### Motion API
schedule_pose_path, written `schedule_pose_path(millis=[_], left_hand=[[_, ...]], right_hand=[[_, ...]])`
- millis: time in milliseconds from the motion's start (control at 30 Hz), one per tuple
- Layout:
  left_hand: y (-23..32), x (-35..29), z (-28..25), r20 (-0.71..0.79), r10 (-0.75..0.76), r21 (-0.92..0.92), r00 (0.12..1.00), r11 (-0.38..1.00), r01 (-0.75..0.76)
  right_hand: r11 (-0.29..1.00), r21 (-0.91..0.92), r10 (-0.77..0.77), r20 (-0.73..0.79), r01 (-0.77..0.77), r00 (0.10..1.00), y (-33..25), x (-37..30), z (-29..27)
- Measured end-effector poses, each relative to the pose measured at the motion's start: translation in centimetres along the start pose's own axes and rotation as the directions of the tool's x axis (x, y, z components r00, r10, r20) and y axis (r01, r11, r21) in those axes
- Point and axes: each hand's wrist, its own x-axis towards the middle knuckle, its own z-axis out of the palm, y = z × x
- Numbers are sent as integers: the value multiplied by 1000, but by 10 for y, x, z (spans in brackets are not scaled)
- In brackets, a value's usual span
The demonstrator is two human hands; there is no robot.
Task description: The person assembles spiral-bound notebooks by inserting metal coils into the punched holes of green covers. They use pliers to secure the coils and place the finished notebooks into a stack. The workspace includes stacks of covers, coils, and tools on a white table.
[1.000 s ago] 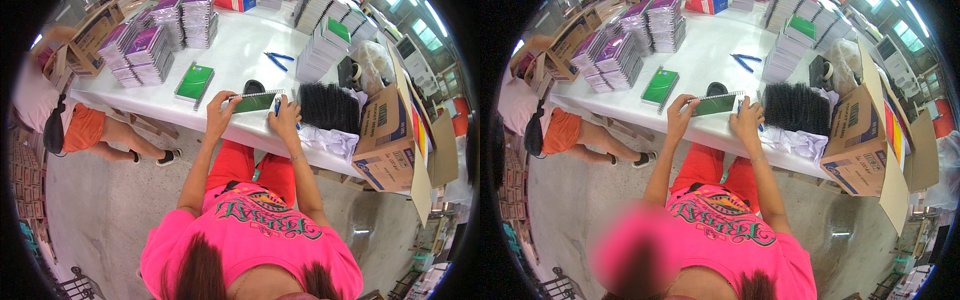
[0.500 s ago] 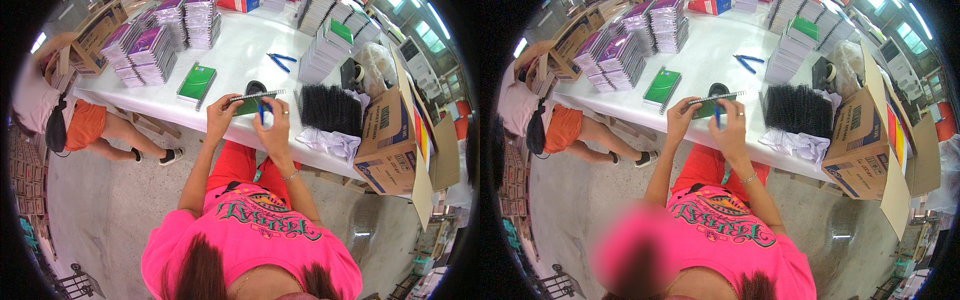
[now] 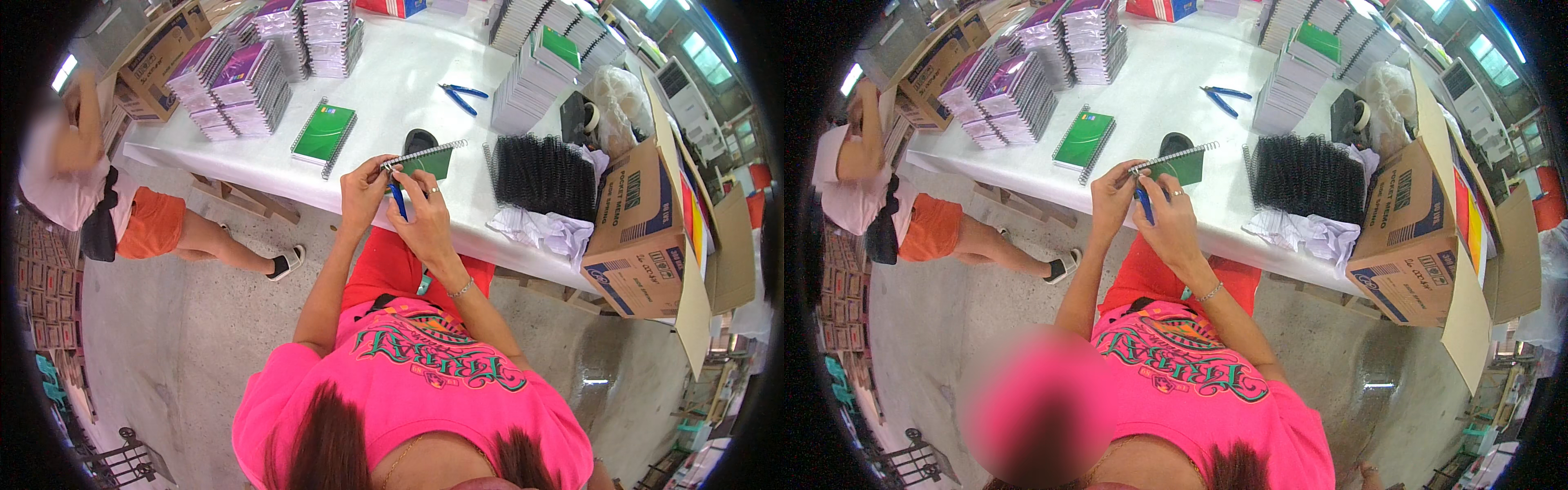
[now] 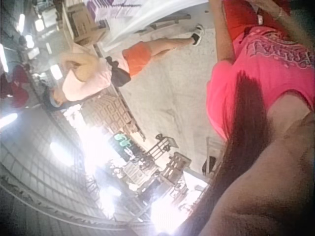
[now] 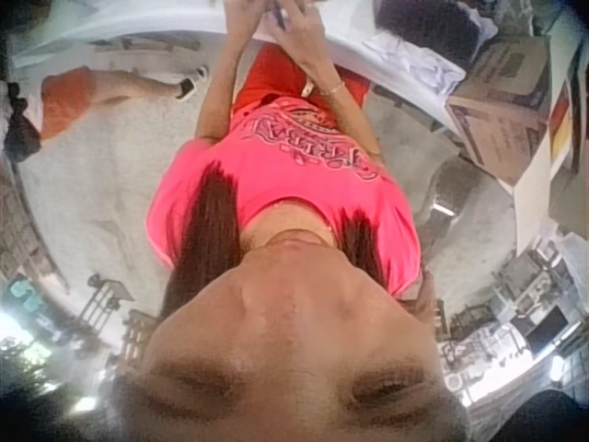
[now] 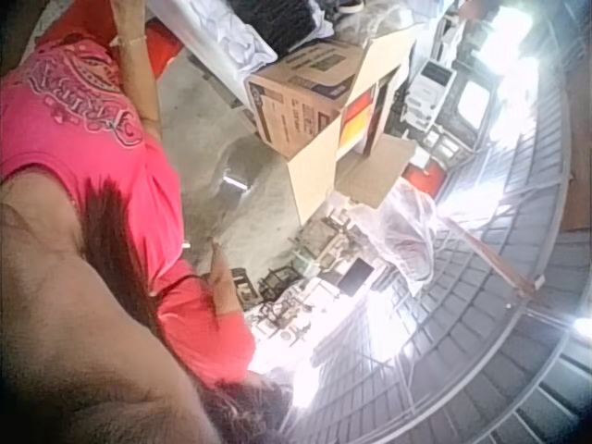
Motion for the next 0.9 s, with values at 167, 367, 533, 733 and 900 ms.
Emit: schedule_pose_path(millis=[167, 367, 533, 733, 900], left_hand=[[1, -3, 3, -24, 3, 11, 1000, 1000, -3], [-2, -5, 3, -34, 53, 87, 998, 995, -50], [1, -10, 7, -46, 166, 187, 985, 970, -154], [10, -16, 10, -64, 166, 199, 984, 968, -150], [34, 15, -25, -305, 40, 52, 951, 998, -26]], right_hand=[[1000, 16, 26, 22, -27, 999, -2, -1, -5], [1000, 11, -8, 30, 7, 1000, -7, 0, -7], [710, 545, 339, 291, -446, 895, -5, 3, -14], [98, 649, 318, 698, -754, 642, 4, 25, -44], [845, 269, 398, 261, -463, 879, 48, 27, -49]])
